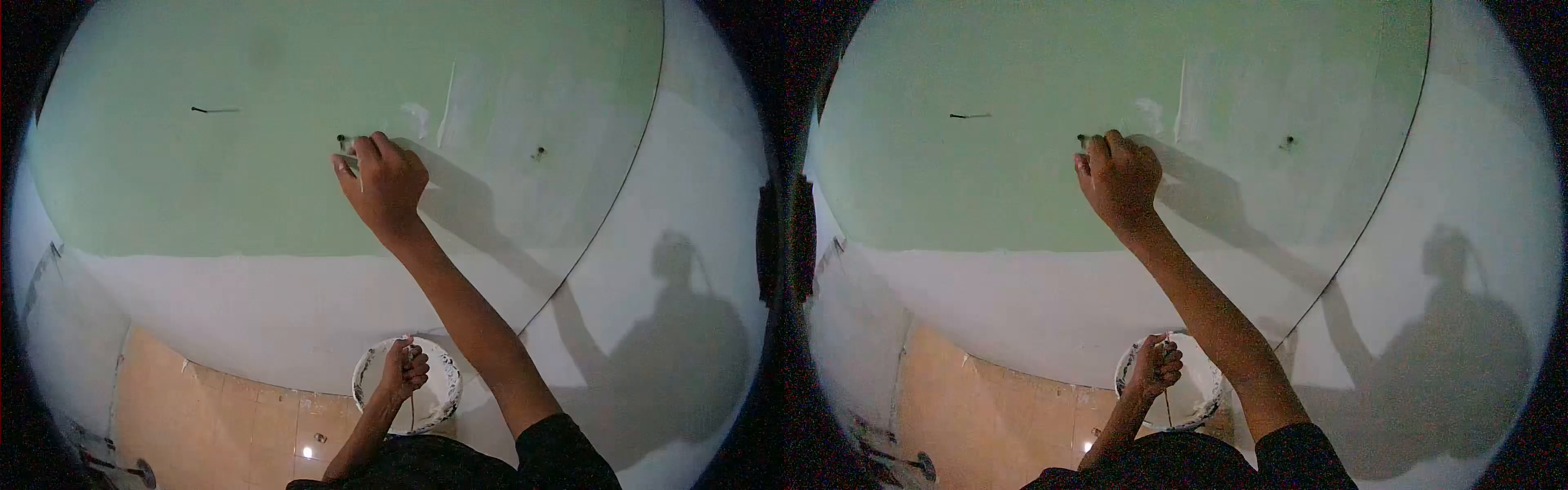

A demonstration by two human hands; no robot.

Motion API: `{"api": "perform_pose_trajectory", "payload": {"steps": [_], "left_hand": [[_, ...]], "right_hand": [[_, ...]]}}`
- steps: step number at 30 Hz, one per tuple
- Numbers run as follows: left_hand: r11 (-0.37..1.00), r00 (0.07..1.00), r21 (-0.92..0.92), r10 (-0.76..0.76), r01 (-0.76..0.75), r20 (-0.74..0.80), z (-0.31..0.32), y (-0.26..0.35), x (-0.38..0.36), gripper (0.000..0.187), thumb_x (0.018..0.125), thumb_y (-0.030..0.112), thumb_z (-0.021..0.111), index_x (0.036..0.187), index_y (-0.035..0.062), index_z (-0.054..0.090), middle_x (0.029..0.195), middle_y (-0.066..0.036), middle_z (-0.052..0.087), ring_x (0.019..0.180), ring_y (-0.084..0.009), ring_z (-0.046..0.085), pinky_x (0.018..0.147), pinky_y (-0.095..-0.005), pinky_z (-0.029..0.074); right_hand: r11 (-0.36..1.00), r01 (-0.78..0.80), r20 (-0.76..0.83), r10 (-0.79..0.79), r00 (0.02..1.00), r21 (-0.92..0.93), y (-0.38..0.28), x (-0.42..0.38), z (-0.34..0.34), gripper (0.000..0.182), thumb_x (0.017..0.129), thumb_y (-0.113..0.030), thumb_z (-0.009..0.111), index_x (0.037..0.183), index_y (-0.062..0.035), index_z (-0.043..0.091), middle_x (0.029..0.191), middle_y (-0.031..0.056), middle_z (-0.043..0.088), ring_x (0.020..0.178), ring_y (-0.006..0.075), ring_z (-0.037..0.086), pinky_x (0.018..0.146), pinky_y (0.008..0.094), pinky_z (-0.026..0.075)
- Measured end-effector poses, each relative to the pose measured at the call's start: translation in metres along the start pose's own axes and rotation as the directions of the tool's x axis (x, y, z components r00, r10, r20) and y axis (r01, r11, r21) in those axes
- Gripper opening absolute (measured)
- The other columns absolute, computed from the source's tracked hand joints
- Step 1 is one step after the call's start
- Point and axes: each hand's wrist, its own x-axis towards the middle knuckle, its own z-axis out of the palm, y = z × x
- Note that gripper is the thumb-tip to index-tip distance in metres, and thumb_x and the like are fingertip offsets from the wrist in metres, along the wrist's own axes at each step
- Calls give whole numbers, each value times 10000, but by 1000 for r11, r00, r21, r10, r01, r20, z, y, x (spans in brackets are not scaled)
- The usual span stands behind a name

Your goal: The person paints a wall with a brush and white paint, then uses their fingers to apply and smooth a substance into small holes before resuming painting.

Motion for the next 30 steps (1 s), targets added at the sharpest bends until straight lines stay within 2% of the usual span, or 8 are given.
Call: {"api": "perform_pose_trajectory", "payload": {"steps": [2, 3, 7, 9, 14, 24, 26, 30], "left_hand": [[1000, 1000, -4, 8, -8, 1, 2, 1, -1, 342, 910, 408, 501, 658, 192, 420, 568, 50, 285, 422, -94, 255, 354, -245, 179], [1000, 1000, -2, 18, -18, -1, 5, 1, -2, 343, 913, 403, 497, 657, 192, 412, 564, 51, 279, 421, -94, 254, 354, -245, 177], [1000, 1000, 20, 18, -18, -8, 10, 2, -9, 352, 914, 399, 497, 650, 194, 387, 557, 52, 272, 416, -92, 249, 357, -245, 178], [999, 999, 18, 41, -40, -34, 14, -1, -11, 357, 880, 410, 576, 658, 196, 396, 541, 78, 241, 409, -71, 212, 364, -228, 149], [998, 999, 27, 49, -49, -10, 2, -1, -7, 376, 890, 410, 564, 638, 193, 389, 527, 76, 245, 403, -70, 213, 362, -233, 144], [998, 998, 48, 45, -43, -52, 4, 2, -4, 367, 891, 420, 556, 667, 180, 392, 544, 70, 253, 411, -67, 206, 366, -227, 141], [998, 999, 55, 40, -38, -32, 0, 3, -1, 364, 889, 419, 556, 669, 180, 393, 545, 71, 251, 411, -69, 204, 364, -228, 138], [997, 999, 69, 23, -21, -38, 0, 5, -1, 362, 882, 418, 563, 669, 180, 393, 547, 70, 250, 412, -71, 202, 362, -230, 136]], "right_hand": [[998, 17, -81, -22, 996, -61, 3, 0, 3, 192, 735, -201, 787, 788, -93, 637, 730, -9, 622, 552, 157, 601, 494, 302, 438], [1000, 19, -71, -17, 997, 23, 5, 0, 4, 181, 772, -196, 738, 839, -91, 608, 772, 35, 596, 572, 203, 613, 524, 341, 464], [1000, 8, -110, -11, 994, -25, 0, 4, 2, 173, 755, -203, 751, 786, -107, 611, 729, 12, 592, 540, 191, 594, 498, 332, 443], [999, 27, -145, -32, 989, -37, -3, 10, 2, 161, 750, -188, 748, 767, -109, 607, 715, 11, 590, 527, 189, 583, 485, 329, 429], [995, 77, -220, -91, 971, -70, -1, 12, 1, 148, 726, -129, 735, 739, -104, 590, 663, 22, 569, 481, 186, 545, 446, 310, 385], [998, 47, -166, -51, 985, -31, 5, 13, -1, 151, 772, -97, 691, 735, -79, 545, 654, 49, 566, 485, 217, 567, 451, 340, 439], [998, 14, -137, -22, 990, -59, 4, 12, -3, 128, 756, -50, 703, 736, -82, 581, 672, -3, 639, 518, 162, 611, 451, 281, 440], [996, 65, -82, -71, 994, -64, 7, 14, -7, 114, 764, -51, 701, 754, -72, 590, 665, 7, 628, 514, 165, 608, 453, 280, 451]]}}
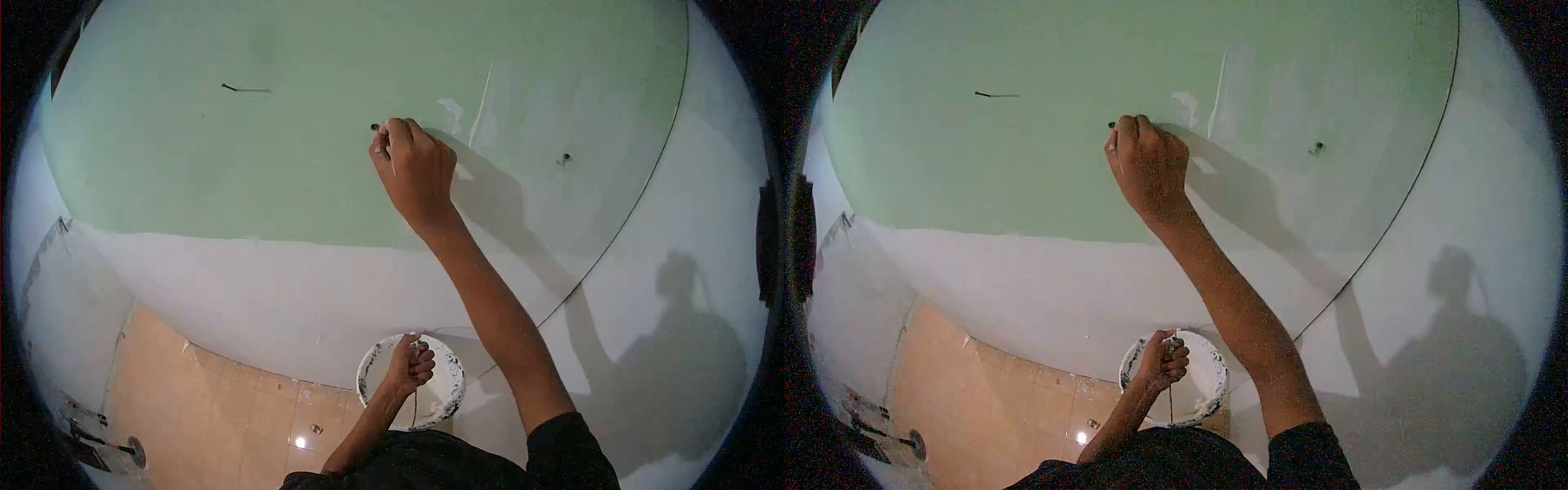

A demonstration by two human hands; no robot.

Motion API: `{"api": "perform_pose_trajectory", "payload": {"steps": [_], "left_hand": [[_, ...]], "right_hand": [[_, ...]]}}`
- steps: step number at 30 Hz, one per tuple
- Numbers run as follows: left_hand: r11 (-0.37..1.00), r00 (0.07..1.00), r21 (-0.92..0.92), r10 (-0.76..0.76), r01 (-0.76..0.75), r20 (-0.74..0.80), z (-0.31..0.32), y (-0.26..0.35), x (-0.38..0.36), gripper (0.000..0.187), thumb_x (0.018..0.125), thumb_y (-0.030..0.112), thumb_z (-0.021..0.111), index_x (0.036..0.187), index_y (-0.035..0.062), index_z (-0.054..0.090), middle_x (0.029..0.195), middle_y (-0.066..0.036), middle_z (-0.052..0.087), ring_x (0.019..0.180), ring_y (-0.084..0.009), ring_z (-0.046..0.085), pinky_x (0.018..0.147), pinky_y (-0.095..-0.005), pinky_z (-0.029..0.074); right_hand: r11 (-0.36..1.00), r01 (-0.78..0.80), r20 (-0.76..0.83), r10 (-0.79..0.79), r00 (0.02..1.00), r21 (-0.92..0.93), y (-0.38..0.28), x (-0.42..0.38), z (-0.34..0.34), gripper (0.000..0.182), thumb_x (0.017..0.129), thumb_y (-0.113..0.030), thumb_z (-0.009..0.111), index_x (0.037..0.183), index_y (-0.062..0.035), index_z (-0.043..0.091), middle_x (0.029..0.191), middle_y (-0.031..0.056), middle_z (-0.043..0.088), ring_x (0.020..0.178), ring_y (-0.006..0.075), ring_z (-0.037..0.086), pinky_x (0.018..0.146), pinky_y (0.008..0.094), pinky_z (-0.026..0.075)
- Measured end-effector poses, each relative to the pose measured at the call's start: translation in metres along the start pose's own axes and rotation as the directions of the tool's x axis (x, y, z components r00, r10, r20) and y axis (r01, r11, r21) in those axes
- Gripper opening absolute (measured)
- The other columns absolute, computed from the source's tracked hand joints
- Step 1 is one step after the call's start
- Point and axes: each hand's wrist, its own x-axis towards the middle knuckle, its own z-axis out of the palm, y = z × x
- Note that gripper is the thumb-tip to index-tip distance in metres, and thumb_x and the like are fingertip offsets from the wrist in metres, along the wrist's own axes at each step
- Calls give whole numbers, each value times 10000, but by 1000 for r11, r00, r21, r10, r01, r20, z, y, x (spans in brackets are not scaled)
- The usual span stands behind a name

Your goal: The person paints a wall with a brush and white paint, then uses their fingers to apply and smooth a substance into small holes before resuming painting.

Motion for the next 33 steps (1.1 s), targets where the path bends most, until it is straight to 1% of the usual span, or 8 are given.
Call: {"api": "perform_pose_trajectory", "payload": {"steps": [6, 8, 12, 13, 16, 21, 27, 33], "left_hand": [[999, 999, -39, 5, -4, 35, -5, -3, 3, 341, 874, 416, 578, 682, 179, 425, 551, 67, 268, 409, -73, 206, 361, -239, 153], [999, 999, -52, 14, -12, 46, -5, -3, 4, 334, 871, 418, 580, 691, 179, 433, 552, 65, 275, 407, -73, 210, 361, -240, 157], [999, 998, -42, 10, -7, 62, -1, -3, 0, 335, 872, 422, 578, 697, 174, 437, 552, 62, 271, 411, -72, 219, 368, -238, 158], [999, 999, -48, 20, -19, 32, 1, -4, 0, 339, 875, 423, 575, 696, 172, 435, 551, 62, 268, 413, -72, 221, 368, -238, 155], [1000, 999, -30, -2, 3, 37, 4, -2, -2, 348, 882, 421, 564, 680, 174, 424, 550, 63, 263, 419, -71, 224, 368, -234, 154], [1000, 998, 4, 5, -5, 58, 2, -1, -3, 367, 914, 414, 503, 650, 184, 393, 569, 55, 292, 428, -82, 257, 365, -239, 184], [1000, 1000, -25, -3, 4, 14, 1, -1, -1, 365, 878, 431, 550, 654, 180, 407, 526, 72, 227, 413, -73, 194, 372, -240, 138], [1000, 998, -25, 0, 2, 60, -3, -1, 2, 363, 889, 434, 537, 671, 181, 396, 543, 71, 221, 417, -71, 185, 382, -241, 139]], "right_hand": [[957, 276, 61, -271, 961, -90, 20, 14, -7, 159, 736, -97, 712, 802, -50, 575, 727, 62, 568, 594, 187, 622, 515, 306, 510], [882, 469, 16, -469, 883, -38, 34, 30, -18, 205, 703, -107, 739, 838, -54, 593, 799, 52, 582, 670, 179, 638, 561, 314, 529], [851, 508, 136, -523, 842, 131, 48, 49, -36, 262, 695, -169, 786, 864, -75, 609, 886, 40, 597, 801, 180, 631, 670, 325, 527], [855, 507, 153, -519, 841, 110, 49, 41, -36, 256, 720, -186, 785, 891, -82, 626, 923, 37, 598, 852, 193, 609, 765, 358, 480], [898, 439, 158, -439, 884, 40, 38, 20, -32, 250, 729, -182, 785, 909, -86, 640, 942, 38, 597, 855, 195, 590, 789, 381, 419], [931, 365, 4, -365, 931, -13, 29, 15, -13, 174, 737, -127, 757, 806, -88, 602, 842, 22, 582, 757, 179, 551, 681, 367, 340], [904, 405, -17, -411, 912, -136, 31, 21, -13, 122, 760, -63, 702, 765, -68, 580, 785, 43, 584, 700, 167, 557, 651, 356, 372], [923, 379, 24, -378, 926, -62, 26, 19, -14, 150, 745, -44, 714, 776, -66, 570, 762, 30, 605, 636, 175, 563, 612, 321, 379]]}}
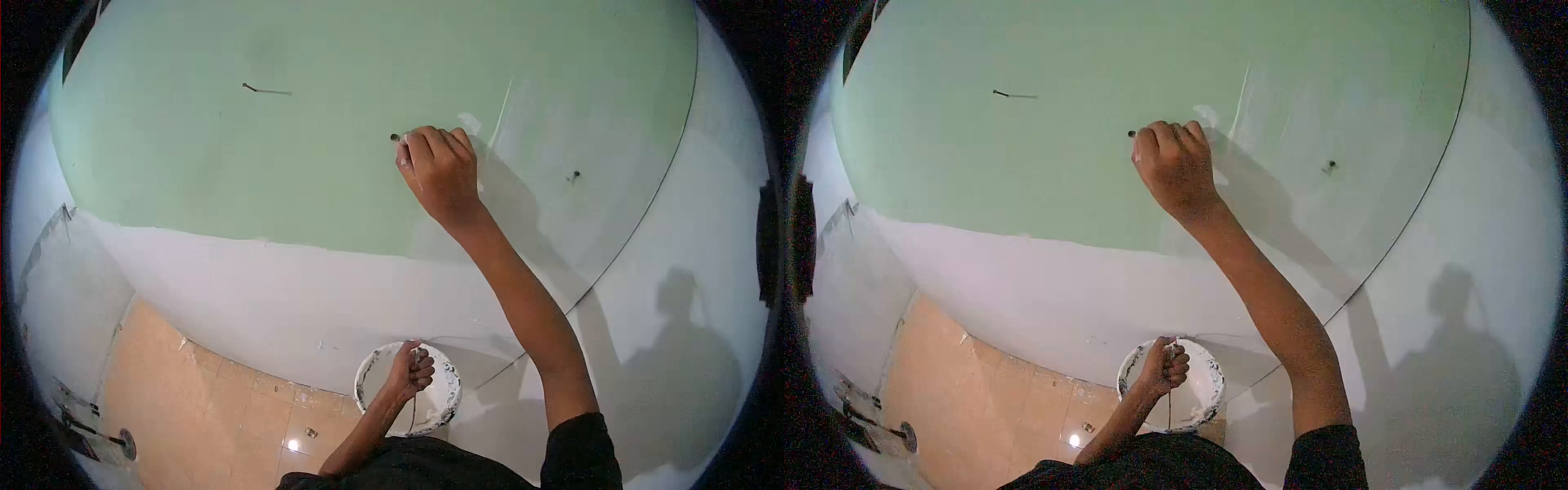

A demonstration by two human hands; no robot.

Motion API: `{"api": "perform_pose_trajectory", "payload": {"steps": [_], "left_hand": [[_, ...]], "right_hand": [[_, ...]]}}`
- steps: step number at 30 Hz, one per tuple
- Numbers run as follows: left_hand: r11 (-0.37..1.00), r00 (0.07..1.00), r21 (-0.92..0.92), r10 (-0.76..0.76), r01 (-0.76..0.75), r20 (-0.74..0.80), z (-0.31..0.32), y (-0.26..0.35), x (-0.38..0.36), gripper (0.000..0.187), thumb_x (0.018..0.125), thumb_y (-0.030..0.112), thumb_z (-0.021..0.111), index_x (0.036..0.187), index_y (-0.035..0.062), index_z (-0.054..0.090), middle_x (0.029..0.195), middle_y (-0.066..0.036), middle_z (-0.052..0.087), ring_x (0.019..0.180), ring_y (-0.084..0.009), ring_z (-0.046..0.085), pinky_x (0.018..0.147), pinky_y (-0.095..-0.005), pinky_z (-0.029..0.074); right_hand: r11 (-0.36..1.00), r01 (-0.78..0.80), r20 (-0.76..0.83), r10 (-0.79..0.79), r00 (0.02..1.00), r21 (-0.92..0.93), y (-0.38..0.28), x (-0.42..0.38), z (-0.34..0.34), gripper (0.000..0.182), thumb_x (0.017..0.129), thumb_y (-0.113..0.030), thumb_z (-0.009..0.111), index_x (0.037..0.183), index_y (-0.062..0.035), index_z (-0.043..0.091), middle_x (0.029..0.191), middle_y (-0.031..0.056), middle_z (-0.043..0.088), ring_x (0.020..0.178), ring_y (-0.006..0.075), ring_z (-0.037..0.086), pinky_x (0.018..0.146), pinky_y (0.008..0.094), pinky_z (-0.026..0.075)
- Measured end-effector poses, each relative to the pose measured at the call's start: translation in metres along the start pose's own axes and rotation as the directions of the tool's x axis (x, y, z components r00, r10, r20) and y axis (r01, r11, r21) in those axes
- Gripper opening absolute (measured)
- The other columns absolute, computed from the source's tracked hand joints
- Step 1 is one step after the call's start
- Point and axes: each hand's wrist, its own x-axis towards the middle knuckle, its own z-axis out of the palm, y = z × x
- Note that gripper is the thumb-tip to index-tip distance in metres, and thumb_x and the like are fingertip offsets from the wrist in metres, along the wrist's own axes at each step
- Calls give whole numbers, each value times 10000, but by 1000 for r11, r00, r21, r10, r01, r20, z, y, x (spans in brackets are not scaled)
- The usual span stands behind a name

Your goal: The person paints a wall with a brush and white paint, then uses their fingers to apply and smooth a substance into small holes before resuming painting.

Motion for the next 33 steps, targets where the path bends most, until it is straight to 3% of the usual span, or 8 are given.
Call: {"api": "perform_pose_trajectory", "payload": {"steps": [4, 13, 16, 21, 25, 29, 31, 33], "left_hand": [[1000, 1000, 11, 13, -13, -9, 1, -1, -1, 366, 895, 437, 530, 678, 181, 383, 551, 72, 213, 419, -69, 182, 384, -237, 143], [999, 1000, 34, 12, -13, 8, 4, 1, -4, 374, 892, 434, 534, 675, 185, 359, 552, 71, 216, 423, -70, 186, 379, -233, 141], [1000, 1000, 20, 14, -14, -25, 5, 1, -1, 376, 892, 432, 532, 671, 183, 357, 546, 69, 210, 421, -71, 186, 375, -235, 140], [1000, 999, -16, 22, -22, 25, 0, -2, 1, 372, 891, 433, 536, 669, 183, 375, 538, 71, 214, 409, -73, 192, 371, -239, 137], [1000, 1000, -7, 14, -14, -16, 6, -2, -4, 363, 885, 429, 549, 678, 181, 383, 549, 74, 230, 410, -72, 198, 370, -241, 138], [999, 999, -34, 18, -17, 33, 1, -3, 0, 376, 870, 428, 578, 656, 184, 387, 547, 75, 249, 406, -73, 212, 369, -242, 152], [1000, 1000, -5, 23, -23, 9, 2, -3, -1, 369, 875, 430, 565, 660, 184, 395, 545, 75, 250, 407, -74, 212, 369, -242, 154], [999, 999, 23, 30, -30, -16, 4, -2, -2, 363, 881, 433, 553, 663, 184, 403, 543, 75, 250, 407, -75, 212, 368, -242, 157]], "right_hand": [[999, -9, 82, 12, 997, -38, -2, 6, -4, 106, 747, -21, 685, 727, -51, 586, 733, 68, 600, 651, 166, 573, 624, 332, 407], [927, 340, 199, -308, 930, -159, 12, 29, -17, 112, 736, 8, 681, 768, -49, 590, 768, 56, 596, 701, 159, 578, 624, 301, 493], [821, 550, 263, -503, 823, -154, 31, 46, -21, 85, 728, 7, 657, 771, -45, 605, 835, 66, 621, 750, 158, 595, 663, 301, 521], [846, 533, 322, -497, 806, -27, 39, 79, -42, 95, 768, -80, 702, 817, -59, 622, 868, 79, 625, 868, 204, 626, 784, 342, 524], [947, 283, 447, -321, 835, 151, 40, 63, -46, 158, 767, -125, 736, 893, -84, 651, 961, 55, 616, 972, 199, 589, 835, 366, 499], [980, 188, 377, -201, 904, 71, 23, 31, -39, 310, 719, -269, 802, 933, -95, 660, 921, 22, 591, 900, 167, 550, 769, 341, 409], [992, 111, 213, -96, 972, -61, 13, 19, -29, 385, 681, -364, 820, 894, -94, 649, 886, 17, 569, 862, 175, 525, 729, 341, 365], [997, 71, 167, -67, 984, -15, 10, 13, -12, 406, 632, -358, 841, 844, -88, 624, 881, 48, 542, 864, 226, 504, 742, 422, 347]]}}
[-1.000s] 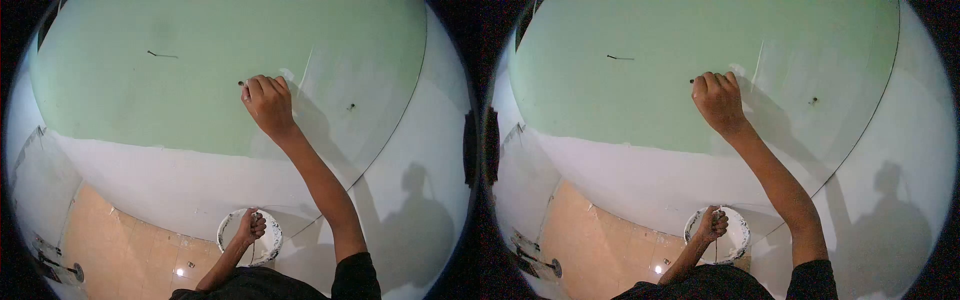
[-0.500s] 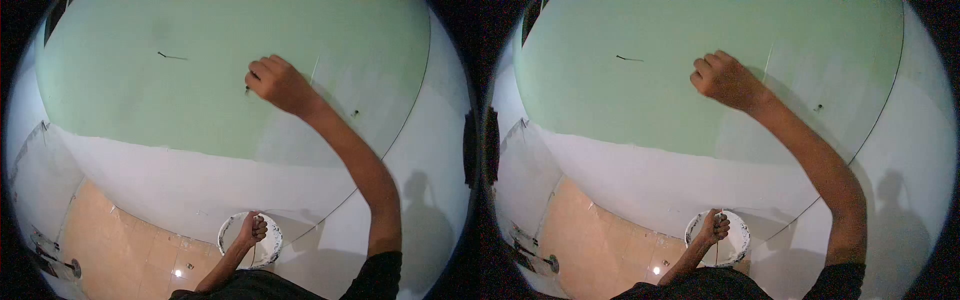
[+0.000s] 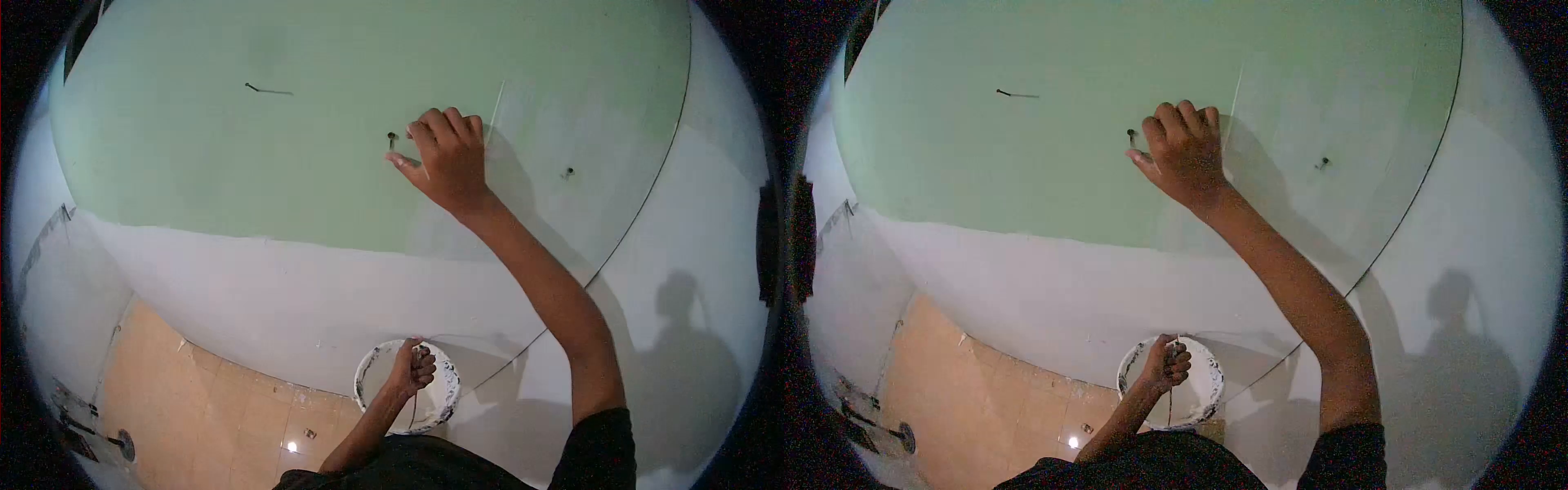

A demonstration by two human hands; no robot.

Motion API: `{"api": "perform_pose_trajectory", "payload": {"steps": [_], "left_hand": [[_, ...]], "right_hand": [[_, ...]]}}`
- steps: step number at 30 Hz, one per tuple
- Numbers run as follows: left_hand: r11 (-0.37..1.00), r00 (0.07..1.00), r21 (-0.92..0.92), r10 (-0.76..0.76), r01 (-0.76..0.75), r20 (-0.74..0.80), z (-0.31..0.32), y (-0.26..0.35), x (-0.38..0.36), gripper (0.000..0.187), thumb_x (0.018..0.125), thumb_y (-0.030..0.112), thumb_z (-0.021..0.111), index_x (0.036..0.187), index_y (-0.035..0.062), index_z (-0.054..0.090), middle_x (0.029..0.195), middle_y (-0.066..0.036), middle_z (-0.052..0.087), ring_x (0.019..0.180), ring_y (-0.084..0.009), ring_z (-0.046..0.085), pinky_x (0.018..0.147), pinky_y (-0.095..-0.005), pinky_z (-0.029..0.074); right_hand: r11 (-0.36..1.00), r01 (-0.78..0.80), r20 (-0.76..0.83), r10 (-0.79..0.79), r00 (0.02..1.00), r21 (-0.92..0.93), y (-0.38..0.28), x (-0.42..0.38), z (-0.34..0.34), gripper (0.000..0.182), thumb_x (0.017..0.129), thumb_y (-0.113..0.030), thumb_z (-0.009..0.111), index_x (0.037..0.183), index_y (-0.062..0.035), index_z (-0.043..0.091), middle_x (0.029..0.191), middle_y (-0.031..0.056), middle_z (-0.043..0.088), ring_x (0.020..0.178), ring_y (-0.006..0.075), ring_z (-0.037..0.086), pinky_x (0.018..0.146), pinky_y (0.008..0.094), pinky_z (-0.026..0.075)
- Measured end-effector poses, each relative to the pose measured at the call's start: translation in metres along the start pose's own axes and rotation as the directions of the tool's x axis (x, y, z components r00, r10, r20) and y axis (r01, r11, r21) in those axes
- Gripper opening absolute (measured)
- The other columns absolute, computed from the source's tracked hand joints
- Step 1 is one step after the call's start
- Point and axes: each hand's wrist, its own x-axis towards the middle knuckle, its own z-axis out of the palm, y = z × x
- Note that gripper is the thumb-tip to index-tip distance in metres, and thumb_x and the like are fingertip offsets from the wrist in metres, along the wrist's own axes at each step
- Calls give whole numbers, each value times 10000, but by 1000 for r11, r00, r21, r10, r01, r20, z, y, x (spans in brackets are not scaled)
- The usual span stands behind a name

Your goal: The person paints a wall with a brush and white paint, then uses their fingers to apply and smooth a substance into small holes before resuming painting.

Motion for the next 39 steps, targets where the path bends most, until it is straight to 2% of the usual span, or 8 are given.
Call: {"api": "perform_pose_trajectory", "payload": {"steps": [8, 11, 16, 20, 29, 32, 34, 39], "left_hand": [[998, 998, -49, -39, 42, 59, -10, 4, 4, 367, 909, 418, 503, 652, 172, 415, 537, 53, 246, 408, -97, 265, 351, -255, 187], [994, 996, -83, -66, 71, 68, -15, 3, 5, 353, 906, 412, 505, 654, 182, 416, 546, 53, 250, 412, -94, 255, 361, -249, 185], [999, 999, -22, -28, 29, 24, -9, 3, 1, 354, 913, 398, 492, 643, 194, 389, 547, 62, 233, 418, -87, 234, 365, -244, 178], [999, 998, -19, -40, 41, 56, -10, 4, 6, 399, 914, 402, 494, 612, 202, 326, 538, 62, 208, 414, -91, 222, 362, -254, 174], [997, 998, -52, -57, 58, 20, -3, 4, 1, 396, 916, 402, 496, 611, 195, 350, 533, 50, 242, 408, -100, 235, 364, -268, 195], [997, 999, -63, -38, 40, 32, -5, 0, 1, 394, 915, 399, 501, 609, 194, 359, 536, 50, 250, 408, -101, 240, 364, -265, 193], [998, 999, -56, -25, 27, 28, -1, 1, -1, 396, 913, 397, 504, 606, 193, 359, 537, 51, 249, 408, -101, 241, 363, -261, 189], [1000, 1000, -9, -1, 1, -11, 1, 1, 1, 341, 890, 417, 533, 653, 196, 427, 537, 69, 278, 403, -75, 225, 370, -234, 167]], "right_hand": [[985, -169, -140, 174, 975, 47, -27, 2, 18, 145, 741, -157, 733, 801, -85, 624, 831, 43, 531, 792, 207, 485, 715, 418, 317], [984, -117, -117, 101, 988, -137, -29, 1, 22, 105, 737, -96, 713, 775, -70, 618, 800, 35, 522, 767, 195, 489, 709, 409, 334], [928, 115, 183, -52, 982, -356, -29, 16, 5, 110, 698, 2, 688, 733, -44, 595, 747, 46, 516, 720, 170, 490, 678, 388, 384], [926, 178, 246, -97, 964, -332, -29, 21, 3, 130, 681, 5, 695, 700, -45, 577, 722, 59, 519, 649, 169, 484, 649, 385, 391], [993, -78, 353, 103, 930, -85, -22, 37, -4, 211, 705, 84, 650, 838, -12, 517, 698, 125, 545, 642, 243, 561, 661, 398, 431], [988, 116, 260, -86, 962, -102, -17, 35, -7, 212, 685, 93, 665, 766, -37, 519, 684, 100, 539, 609, 213, 535, 637, 379, 422], [886, 410, 400, -303, 865, -216, -14, 36, -12, 183, 695, 28, 702, 680, -56, 540, 695, 59, 552, 650, 149, 549, 687, 357, 468], [716, 618, 192, -590, 784, -324, 11, 49, -14, 228, 669, -2, 677, 571, -93, 492, 604, 3, 452, 611, 113, 476, 591, 282, 413]]}}
